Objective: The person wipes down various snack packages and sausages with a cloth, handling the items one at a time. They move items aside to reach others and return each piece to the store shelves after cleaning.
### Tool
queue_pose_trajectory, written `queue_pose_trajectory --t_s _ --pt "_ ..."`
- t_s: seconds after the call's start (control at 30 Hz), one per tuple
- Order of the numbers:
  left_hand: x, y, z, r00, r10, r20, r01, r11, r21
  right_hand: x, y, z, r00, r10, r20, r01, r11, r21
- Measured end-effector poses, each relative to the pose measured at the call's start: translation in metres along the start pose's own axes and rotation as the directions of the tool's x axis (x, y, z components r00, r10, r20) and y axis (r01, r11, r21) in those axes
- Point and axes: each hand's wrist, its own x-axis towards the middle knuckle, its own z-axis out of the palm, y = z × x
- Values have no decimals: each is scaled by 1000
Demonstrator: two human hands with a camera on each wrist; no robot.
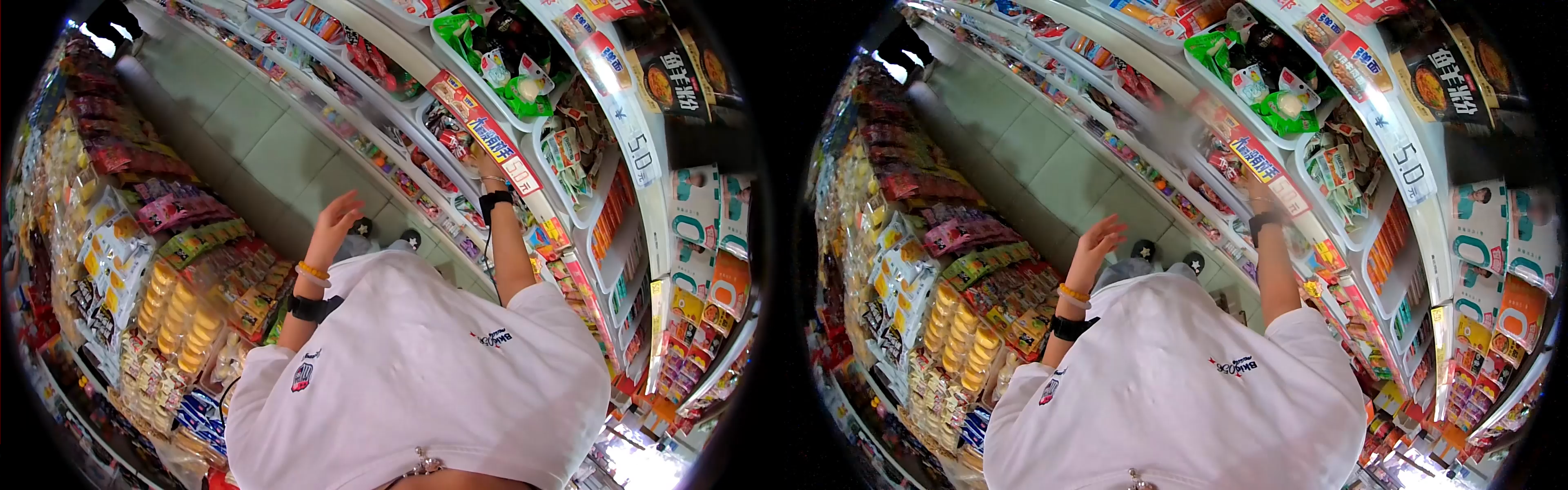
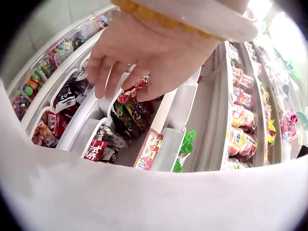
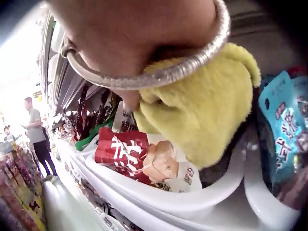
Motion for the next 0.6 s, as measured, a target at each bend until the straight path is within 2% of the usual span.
queue_pose_trajectory --t_s 0.2,0.6 --pt "-4 -2 -6 1000 -21 -15 21 1000 12 5 19 6 995 31 -94 -32 999 -7" --pt "-2 3 -11 999 49 3 -49 996 77 -1 35 15 984 46 -174 -49 999 -14"
